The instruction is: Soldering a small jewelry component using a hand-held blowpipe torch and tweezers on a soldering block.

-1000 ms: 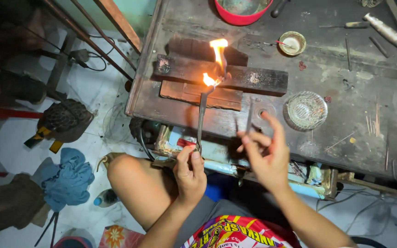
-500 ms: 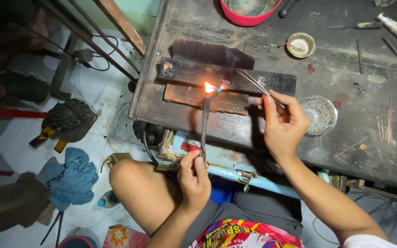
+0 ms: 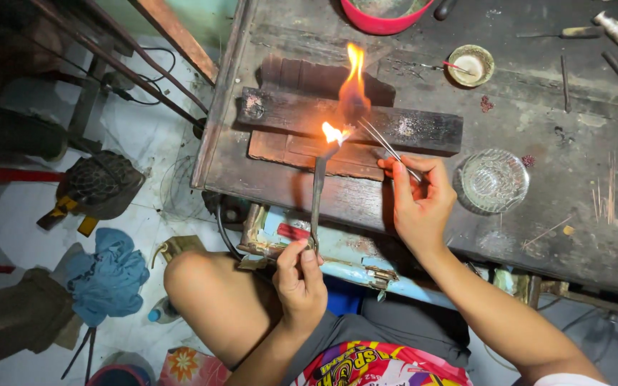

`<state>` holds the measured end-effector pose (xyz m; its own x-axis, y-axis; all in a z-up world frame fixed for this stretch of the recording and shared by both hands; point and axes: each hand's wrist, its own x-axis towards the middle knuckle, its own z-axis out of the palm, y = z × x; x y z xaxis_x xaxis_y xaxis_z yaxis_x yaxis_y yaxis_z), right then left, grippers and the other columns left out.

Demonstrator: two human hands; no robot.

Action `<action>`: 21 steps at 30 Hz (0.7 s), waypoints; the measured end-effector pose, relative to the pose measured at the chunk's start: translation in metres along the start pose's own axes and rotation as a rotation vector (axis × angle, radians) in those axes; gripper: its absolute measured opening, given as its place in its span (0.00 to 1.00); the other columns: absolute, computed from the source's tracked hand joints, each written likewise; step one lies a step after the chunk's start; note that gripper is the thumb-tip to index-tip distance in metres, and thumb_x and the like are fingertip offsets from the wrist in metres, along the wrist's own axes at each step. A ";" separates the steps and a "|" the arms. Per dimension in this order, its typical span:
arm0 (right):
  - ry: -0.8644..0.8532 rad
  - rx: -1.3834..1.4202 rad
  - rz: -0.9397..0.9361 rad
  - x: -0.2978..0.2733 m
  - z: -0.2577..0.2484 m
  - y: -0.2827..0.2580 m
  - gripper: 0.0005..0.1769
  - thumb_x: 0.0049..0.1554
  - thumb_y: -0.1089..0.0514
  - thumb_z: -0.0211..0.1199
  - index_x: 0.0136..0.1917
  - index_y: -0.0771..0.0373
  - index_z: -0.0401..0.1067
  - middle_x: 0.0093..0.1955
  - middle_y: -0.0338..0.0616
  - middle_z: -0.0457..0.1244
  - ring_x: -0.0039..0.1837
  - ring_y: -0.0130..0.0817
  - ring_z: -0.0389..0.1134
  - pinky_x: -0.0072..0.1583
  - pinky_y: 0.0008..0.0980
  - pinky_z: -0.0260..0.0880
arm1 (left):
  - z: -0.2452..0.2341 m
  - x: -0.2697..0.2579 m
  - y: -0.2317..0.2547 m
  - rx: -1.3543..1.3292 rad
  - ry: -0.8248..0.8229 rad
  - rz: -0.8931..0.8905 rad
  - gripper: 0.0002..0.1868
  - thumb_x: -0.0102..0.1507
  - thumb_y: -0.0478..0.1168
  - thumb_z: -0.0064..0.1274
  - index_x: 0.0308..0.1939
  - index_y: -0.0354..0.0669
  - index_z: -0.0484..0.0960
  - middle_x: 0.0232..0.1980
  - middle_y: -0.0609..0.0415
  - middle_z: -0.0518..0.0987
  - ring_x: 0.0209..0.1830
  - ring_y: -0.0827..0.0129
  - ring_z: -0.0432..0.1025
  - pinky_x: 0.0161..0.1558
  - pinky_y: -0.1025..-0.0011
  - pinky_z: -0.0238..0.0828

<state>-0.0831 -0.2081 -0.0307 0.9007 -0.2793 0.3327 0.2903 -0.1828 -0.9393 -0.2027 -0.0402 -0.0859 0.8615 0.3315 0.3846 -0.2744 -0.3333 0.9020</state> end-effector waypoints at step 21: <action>-0.014 -0.061 0.028 -0.001 -0.001 -0.004 0.02 0.66 0.67 0.59 0.52 0.69 0.68 0.50 0.55 0.70 0.56 0.39 0.76 0.54 0.27 0.78 | 0.001 0.004 0.005 0.001 -0.005 0.018 0.11 0.72 0.35 0.42 0.58 0.36 0.71 0.32 0.47 0.79 0.30 0.68 0.76 0.34 0.73 0.75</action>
